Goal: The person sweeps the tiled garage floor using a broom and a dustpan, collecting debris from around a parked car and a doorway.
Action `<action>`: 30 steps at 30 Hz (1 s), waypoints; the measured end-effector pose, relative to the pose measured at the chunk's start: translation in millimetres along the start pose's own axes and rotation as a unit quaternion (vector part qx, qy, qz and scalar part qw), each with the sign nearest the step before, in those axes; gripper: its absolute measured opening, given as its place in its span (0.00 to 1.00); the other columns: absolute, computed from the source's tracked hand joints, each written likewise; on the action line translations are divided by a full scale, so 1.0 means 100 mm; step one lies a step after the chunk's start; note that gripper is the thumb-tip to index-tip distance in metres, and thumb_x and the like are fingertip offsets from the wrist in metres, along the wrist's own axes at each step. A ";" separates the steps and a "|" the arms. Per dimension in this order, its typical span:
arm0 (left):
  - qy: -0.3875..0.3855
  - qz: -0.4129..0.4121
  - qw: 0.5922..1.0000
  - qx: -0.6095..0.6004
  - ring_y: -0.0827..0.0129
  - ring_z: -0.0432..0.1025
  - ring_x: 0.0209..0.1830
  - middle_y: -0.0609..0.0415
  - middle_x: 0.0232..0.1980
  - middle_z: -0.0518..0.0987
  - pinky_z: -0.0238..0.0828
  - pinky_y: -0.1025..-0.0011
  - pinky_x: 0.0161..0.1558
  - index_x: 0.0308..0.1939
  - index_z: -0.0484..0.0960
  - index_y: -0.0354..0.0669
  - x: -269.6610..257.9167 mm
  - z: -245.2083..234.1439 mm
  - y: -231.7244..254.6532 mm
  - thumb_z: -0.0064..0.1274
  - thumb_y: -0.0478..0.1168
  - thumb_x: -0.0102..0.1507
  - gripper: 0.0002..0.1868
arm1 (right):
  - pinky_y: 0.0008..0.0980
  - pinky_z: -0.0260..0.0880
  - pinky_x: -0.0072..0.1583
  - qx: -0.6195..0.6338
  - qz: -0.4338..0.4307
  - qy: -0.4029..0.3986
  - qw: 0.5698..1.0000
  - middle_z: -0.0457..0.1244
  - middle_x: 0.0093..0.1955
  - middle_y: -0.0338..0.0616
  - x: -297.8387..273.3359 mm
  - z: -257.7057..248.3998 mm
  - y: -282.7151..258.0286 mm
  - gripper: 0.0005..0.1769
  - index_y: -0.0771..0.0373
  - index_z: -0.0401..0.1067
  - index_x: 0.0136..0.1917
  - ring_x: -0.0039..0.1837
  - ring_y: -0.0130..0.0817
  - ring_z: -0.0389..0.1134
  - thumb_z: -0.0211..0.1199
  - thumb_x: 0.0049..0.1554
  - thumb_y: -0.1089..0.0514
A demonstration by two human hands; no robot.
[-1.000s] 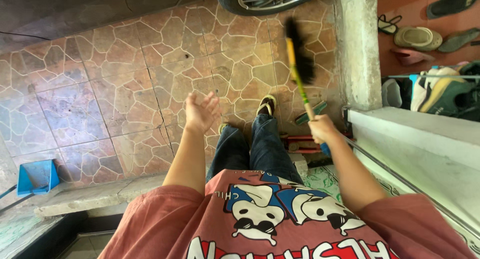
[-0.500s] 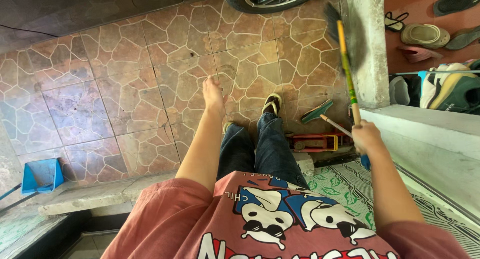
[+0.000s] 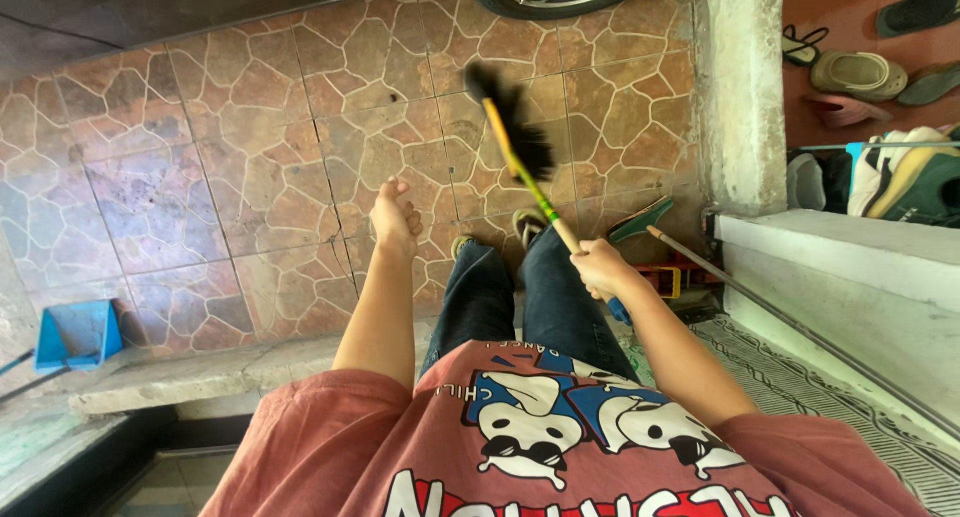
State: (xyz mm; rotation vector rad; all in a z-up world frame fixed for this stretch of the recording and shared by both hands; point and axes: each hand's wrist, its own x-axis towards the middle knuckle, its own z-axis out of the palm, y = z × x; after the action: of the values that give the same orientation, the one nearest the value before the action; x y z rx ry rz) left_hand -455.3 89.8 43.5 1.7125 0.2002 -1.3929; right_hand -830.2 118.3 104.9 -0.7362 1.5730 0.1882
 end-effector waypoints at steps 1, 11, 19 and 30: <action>-0.003 0.017 1.000 0.021 0.73 0.47 0.17 0.60 0.25 0.54 0.43 0.70 0.21 0.60 0.78 0.41 -0.01 -0.03 0.00 0.50 0.54 0.69 0.24 | 0.34 0.58 0.27 0.016 0.005 -0.013 1.000 0.55 0.28 0.39 -0.10 -0.01 0.02 0.14 0.68 0.69 0.57 0.25 0.31 0.56 0.56 0.65 0.55; 0.041 0.033 0.997 0.060 0.60 0.60 0.75 0.56 0.75 0.65 0.59 0.44 0.65 0.71 0.65 0.55 -0.25 -0.09 0.05 0.43 0.51 0.65 0.30 | 0.38 0.59 0.27 -0.034 0.016 0.155 0.987 0.56 0.26 0.39 -0.72 -1.36 0.31 0.16 0.58 0.70 0.64 0.24 0.33 0.56 0.53 0.64 0.54; 0.055 0.040 0.994 0.081 0.62 0.66 0.63 0.57 0.68 0.71 0.66 0.50 0.54 0.66 0.70 0.52 -0.10 -0.27 -0.32 0.43 0.49 0.66 0.24 | 0.41 0.57 0.25 0.051 0.039 0.083 0.994 0.57 0.25 0.44 0.92 -1.24 0.86 0.07 0.66 0.67 0.40 0.23 0.36 0.58 0.58 0.59 0.61; 0.102 0.052 0.991 0.066 0.68 0.68 0.52 0.57 0.57 0.75 0.70 0.58 0.47 0.63 0.73 0.52 -0.10 -0.66 -0.57 0.47 0.48 0.66 0.22 | 0.35 0.54 0.25 -0.014 -0.016 -0.132 0.991 0.56 0.26 0.39 0.54 0.52 -0.28 0.09 0.65 0.67 0.50 0.23 0.30 0.55 0.54 0.63 0.57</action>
State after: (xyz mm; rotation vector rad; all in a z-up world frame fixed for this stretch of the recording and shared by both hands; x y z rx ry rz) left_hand -447.6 174.2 19.8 1.9477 0.1320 -1.1776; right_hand -769.4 105.5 54.5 -0.7272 1.3073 0.2733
